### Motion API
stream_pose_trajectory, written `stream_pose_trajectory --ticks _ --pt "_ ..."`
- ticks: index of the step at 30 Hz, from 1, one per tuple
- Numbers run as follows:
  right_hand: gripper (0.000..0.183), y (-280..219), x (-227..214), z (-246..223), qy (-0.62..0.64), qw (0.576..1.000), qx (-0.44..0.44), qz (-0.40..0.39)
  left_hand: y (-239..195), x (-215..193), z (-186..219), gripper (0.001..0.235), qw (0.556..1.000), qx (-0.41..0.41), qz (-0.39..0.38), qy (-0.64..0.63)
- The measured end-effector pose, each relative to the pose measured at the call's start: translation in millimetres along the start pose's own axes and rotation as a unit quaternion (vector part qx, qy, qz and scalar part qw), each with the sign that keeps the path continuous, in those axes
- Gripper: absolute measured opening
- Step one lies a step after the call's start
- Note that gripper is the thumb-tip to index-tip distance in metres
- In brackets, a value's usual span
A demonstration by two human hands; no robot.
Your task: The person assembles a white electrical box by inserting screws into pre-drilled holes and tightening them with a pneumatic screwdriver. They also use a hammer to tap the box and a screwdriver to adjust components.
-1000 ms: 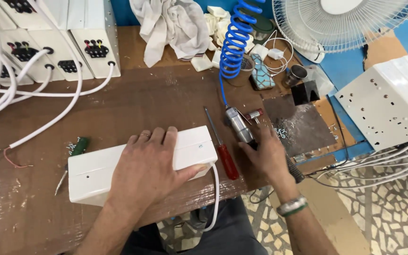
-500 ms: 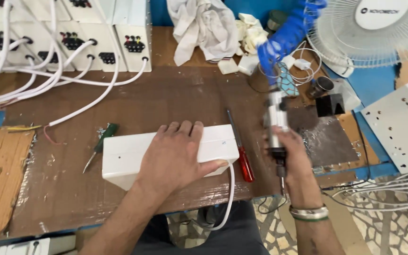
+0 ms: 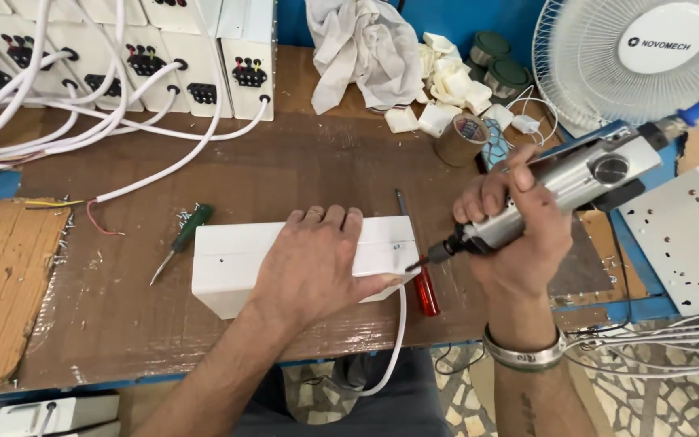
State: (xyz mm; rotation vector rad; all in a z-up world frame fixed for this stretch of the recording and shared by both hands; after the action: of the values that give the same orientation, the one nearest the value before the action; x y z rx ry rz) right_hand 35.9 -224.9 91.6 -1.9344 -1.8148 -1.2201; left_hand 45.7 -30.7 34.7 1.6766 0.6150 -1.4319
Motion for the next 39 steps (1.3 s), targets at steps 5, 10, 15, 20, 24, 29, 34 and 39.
stream_pose_trajectory --ticks 5,10,15,20,24,29,34,39 --pt "0.016 5 12 1 -0.032 0.998 -0.055 -0.012 -1 0 0 0.090 1.000 -0.001 0.028 0.001" --pt "0.014 7 19 3 -0.047 0.996 -0.065 -0.035 0 2 0 0.092 1.000 0.002 0.017 0.010" --pt "0.013 9 15 1 -0.050 0.996 -0.079 -0.012 0 4 0 0.093 1.000 0.002 0.010 0.016" --pt "0.013 8 13 7 -0.057 0.996 -0.067 -0.022 1 7 1 0.097 1.000 0.006 -0.006 0.017" --pt "0.012 9 10 10 -0.034 0.997 -0.064 -0.021 0 3 1 0.095 1.000 0.006 0.004 0.014" --pt "0.014 13 9 10 -0.052 0.996 -0.073 -0.024 0 2 1 0.094 1.000 0.004 0.008 0.011" --pt "0.013 13 10 17 -0.047 0.997 -0.052 -0.026 -2 0 1 0.095 0.999 0.001 0.038 0.024" --pt "0.013 14 6 12 -0.064 0.994 -0.087 0.004 -2 -1 1 0.094 0.999 0.005 0.040 0.025"
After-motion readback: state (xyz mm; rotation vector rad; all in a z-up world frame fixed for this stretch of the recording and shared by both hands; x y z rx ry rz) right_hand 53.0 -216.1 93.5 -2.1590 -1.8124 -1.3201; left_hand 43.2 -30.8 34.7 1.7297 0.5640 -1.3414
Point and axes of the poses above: each hand's wrist, its own y-axis towards the middle knuckle, its own x-axis out of the palm, z = x × y, the point moved 6 cm from there along y, towards the middle knuckle, and after that the axes turned 11 degrees about y, right-handed, at the moved point
